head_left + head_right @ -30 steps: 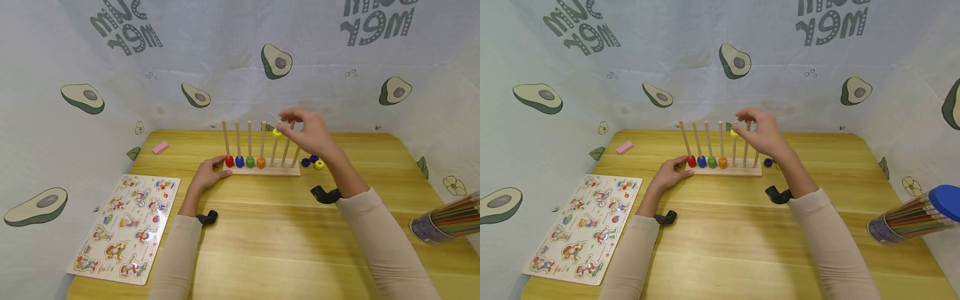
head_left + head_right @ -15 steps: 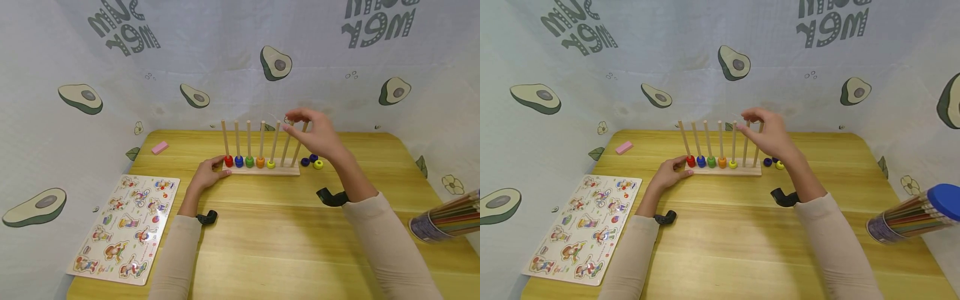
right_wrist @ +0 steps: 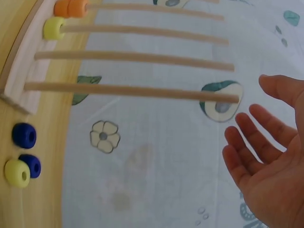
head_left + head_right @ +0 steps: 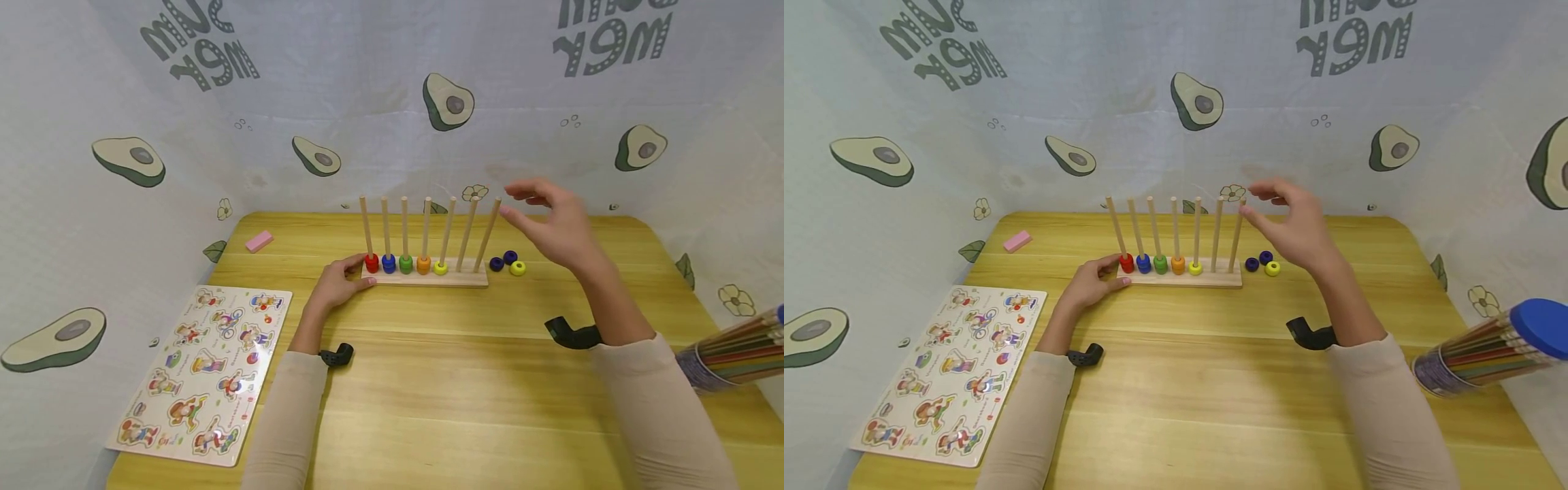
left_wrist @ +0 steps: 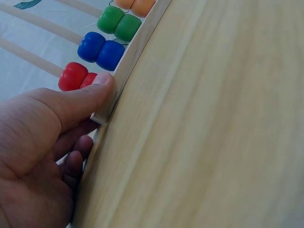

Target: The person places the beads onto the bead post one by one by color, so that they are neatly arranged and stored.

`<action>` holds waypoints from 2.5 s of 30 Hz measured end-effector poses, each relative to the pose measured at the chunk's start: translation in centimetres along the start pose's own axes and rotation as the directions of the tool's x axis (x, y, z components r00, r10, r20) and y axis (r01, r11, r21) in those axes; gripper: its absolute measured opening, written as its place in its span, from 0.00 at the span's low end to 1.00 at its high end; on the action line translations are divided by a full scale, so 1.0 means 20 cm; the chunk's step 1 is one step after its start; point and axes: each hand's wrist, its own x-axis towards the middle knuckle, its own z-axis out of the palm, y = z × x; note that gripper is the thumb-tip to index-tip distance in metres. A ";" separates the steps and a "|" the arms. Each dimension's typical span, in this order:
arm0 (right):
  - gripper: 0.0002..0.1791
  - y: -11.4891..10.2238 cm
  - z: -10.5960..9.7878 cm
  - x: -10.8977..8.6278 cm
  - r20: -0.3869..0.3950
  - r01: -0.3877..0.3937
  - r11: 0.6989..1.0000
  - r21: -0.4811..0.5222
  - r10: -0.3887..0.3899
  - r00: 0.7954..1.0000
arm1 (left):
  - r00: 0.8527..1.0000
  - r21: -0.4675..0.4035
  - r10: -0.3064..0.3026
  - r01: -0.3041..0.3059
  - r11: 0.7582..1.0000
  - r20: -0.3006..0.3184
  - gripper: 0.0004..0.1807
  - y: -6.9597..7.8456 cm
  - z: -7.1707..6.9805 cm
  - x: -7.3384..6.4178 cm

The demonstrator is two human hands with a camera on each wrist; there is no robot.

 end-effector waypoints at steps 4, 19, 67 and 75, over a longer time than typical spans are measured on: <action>0.24 0.07 -0.03 -0.04 0.001 -0.059 0.998 -0.020 0.059 0.998 | 1.000 0.007 0.004 -0.004 1.000 -0.003 0.38 0.00 0.00 0.00; 0.31 0.48 0.07 -0.21 0.110 -0.251 0.966 -0.065 0.257 0.960 | 1.000 0.004 0.013 -0.013 1.000 -0.004 0.38 0.00 0.00 -0.01; 0.26 0.64 0.15 -0.28 0.198 -0.361 0.927 -0.101 0.375 0.906 | 1.000 -0.005 0.006 -0.006 1.000 0.002 0.38 0.00 0.00 -0.03; 0.28 0.50 0.06 -0.23 0.103 -0.315 0.945 -0.085 0.322 0.941 | 1.000 -0.006 0.003 -0.003 1.000 0.002 0.38 0.00 -0.01 -0.03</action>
